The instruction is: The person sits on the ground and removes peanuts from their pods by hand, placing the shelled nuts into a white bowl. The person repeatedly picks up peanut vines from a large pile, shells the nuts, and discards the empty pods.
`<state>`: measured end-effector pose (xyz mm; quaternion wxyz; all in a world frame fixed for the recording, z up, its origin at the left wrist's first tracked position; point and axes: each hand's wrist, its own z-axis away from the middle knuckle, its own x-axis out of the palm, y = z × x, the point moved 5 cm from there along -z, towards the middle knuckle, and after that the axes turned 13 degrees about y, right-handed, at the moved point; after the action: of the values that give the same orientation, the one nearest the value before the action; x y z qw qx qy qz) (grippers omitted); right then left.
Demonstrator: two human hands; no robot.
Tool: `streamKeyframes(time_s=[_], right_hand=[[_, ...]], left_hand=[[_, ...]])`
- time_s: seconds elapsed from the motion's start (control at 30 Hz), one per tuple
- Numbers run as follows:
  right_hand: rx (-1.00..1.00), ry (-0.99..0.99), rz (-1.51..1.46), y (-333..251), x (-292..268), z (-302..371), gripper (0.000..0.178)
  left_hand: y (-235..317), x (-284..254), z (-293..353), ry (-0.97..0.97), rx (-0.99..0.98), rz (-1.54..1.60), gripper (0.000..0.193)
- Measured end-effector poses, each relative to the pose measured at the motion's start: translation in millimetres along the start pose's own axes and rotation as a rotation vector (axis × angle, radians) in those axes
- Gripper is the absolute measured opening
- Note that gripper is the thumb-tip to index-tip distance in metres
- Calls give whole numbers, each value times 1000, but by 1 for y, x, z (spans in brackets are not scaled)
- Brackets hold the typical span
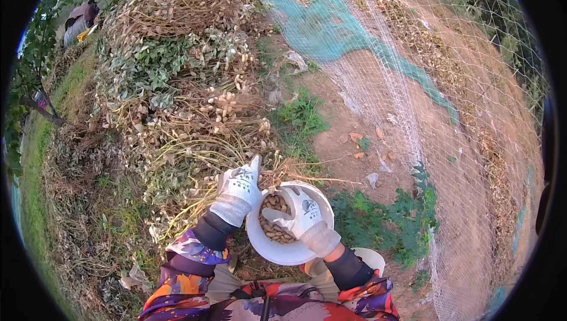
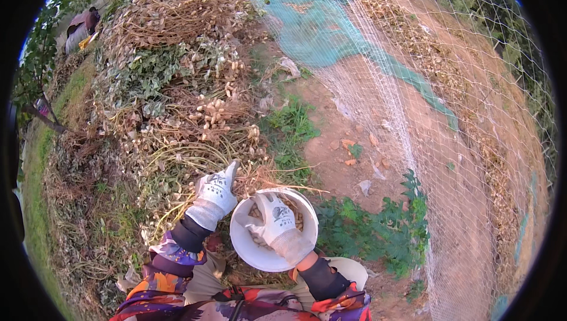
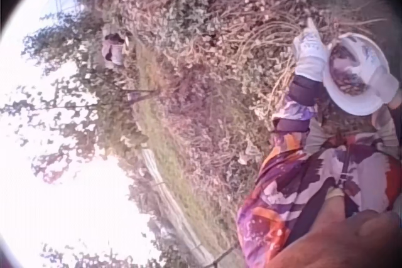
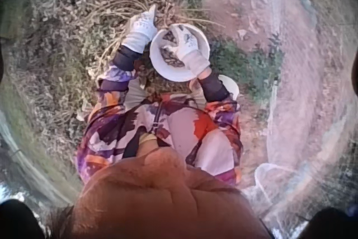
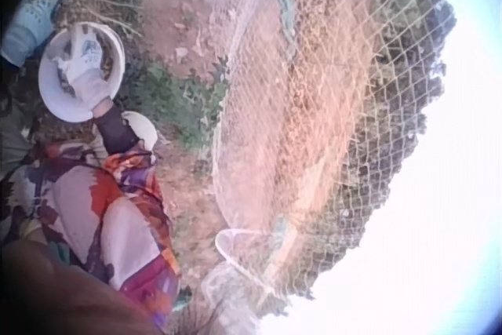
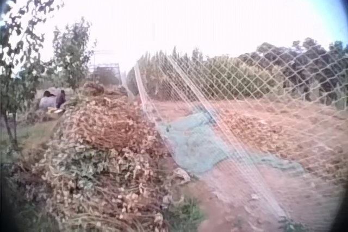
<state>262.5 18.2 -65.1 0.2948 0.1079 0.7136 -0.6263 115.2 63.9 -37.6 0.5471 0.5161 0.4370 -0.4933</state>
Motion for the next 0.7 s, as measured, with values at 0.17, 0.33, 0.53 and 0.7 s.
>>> streamKeyframes(time_s=[0.17, 0.33, 0.53, 0.7], right_hand=[[448, 90, -679, -12, -3, -4, 44], [318, 109, -300, 21, 16, -10, 22], [-176, 85, 6, -52, -9, 0, 19], [-215, -58, 484, -38, 11, 12, 31]], left_hand=[[12, -4, 10, 227, 147, 11, 78], [16, 2, 7, 223, 181, -37, 68], [3, 22, -3, 107, 172, -135, 45], [-21, 18, -12, 115, 58, -223, 51]])
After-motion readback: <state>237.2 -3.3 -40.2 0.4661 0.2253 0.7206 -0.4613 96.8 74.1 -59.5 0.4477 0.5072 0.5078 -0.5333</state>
